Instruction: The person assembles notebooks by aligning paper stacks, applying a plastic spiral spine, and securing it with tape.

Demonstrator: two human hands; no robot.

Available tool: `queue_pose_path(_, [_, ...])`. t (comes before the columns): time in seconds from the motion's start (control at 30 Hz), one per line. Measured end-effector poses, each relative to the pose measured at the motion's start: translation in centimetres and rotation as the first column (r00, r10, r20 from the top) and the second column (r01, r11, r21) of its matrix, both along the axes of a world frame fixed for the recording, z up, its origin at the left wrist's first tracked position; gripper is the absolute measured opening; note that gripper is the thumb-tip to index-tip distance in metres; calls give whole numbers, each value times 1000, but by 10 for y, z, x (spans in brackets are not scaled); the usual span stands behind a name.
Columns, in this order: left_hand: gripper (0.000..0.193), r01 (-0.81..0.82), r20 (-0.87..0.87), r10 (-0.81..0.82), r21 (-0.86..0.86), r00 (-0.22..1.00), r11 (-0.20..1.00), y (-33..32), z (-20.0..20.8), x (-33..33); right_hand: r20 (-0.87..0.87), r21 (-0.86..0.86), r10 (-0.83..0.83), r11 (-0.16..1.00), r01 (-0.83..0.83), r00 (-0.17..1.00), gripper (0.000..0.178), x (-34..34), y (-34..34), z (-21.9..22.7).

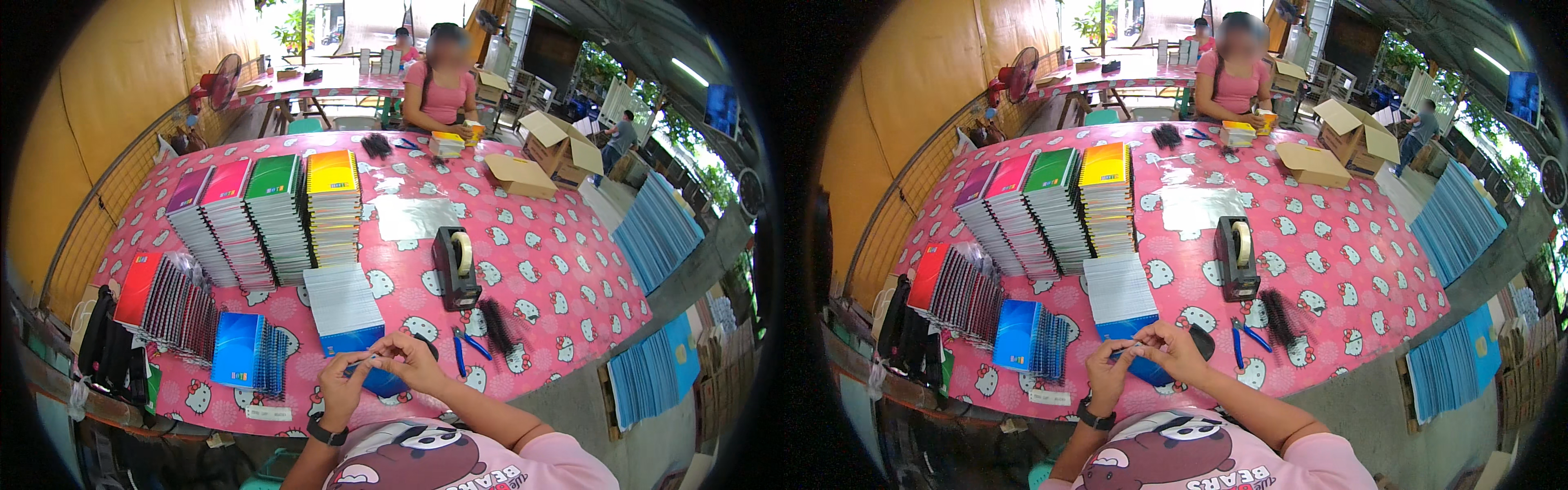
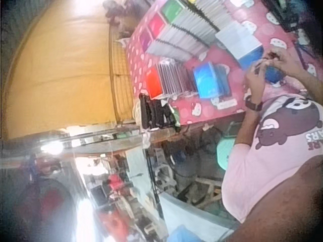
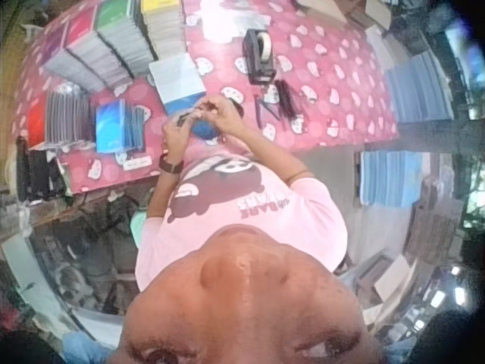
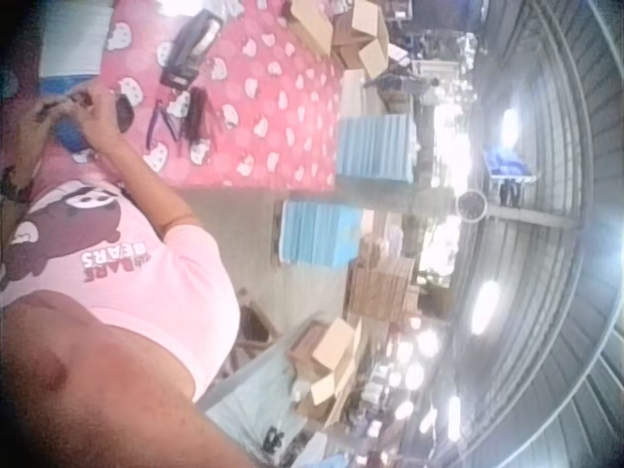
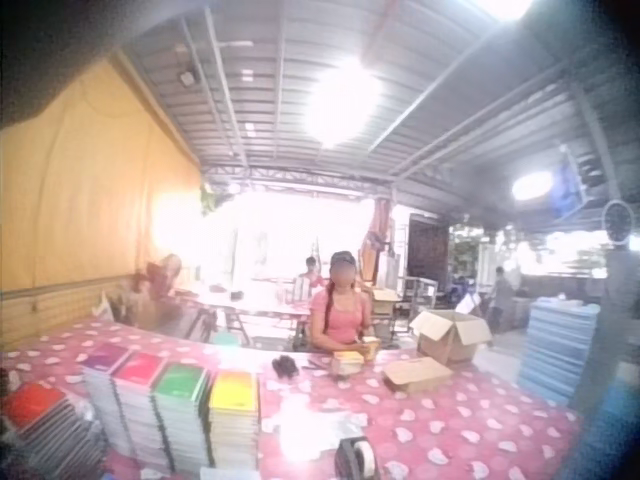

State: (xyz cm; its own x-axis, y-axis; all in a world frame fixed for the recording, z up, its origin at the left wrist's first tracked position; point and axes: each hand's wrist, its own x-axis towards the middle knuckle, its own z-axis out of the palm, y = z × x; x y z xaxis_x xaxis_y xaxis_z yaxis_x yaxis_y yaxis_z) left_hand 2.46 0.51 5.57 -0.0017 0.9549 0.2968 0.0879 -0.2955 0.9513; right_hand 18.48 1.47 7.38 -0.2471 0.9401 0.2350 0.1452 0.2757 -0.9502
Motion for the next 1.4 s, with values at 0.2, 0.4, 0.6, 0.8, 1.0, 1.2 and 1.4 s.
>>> queue_pose_path(0.2, [11,-83,37,82,33,996,996,-6,-2,-4,-89,-147,7,989,-20,996,21,-13,-3,1])
queue_pose_path(0.4, [10,-76,35,73,109,997,991,-5,-1,-4,-71,3,33,999,-32,997,20,-13,-3,8])
queue_pose_path(0.6, [9,-96,87,86,110,992,989,-7,-3,-3,129,84,69,993,-80,989,14,-15,0,13])
queue_pose_path(0.8, [17,-91,137,82,63,987,994,-6,-3,0,214,175,-47,985,9,976,11,-23,-5,25])
queue_pose_path(1.0, [20,-82,12,83,-38,997,996,-9,7,-23,444,373,-44,917,-140,895,33,-21,-1,53])
queue_pose_path(1.2, [28,-314,-365,396,264,843,912,17,91,-129,338,278,702,562,-779,627,44,36,-48,217])
queue_pose_path(1.4, [21,-96,-827,317,309,464,946,90,70,-176,545,268,788,160,-950,286,45,25,-57,231])
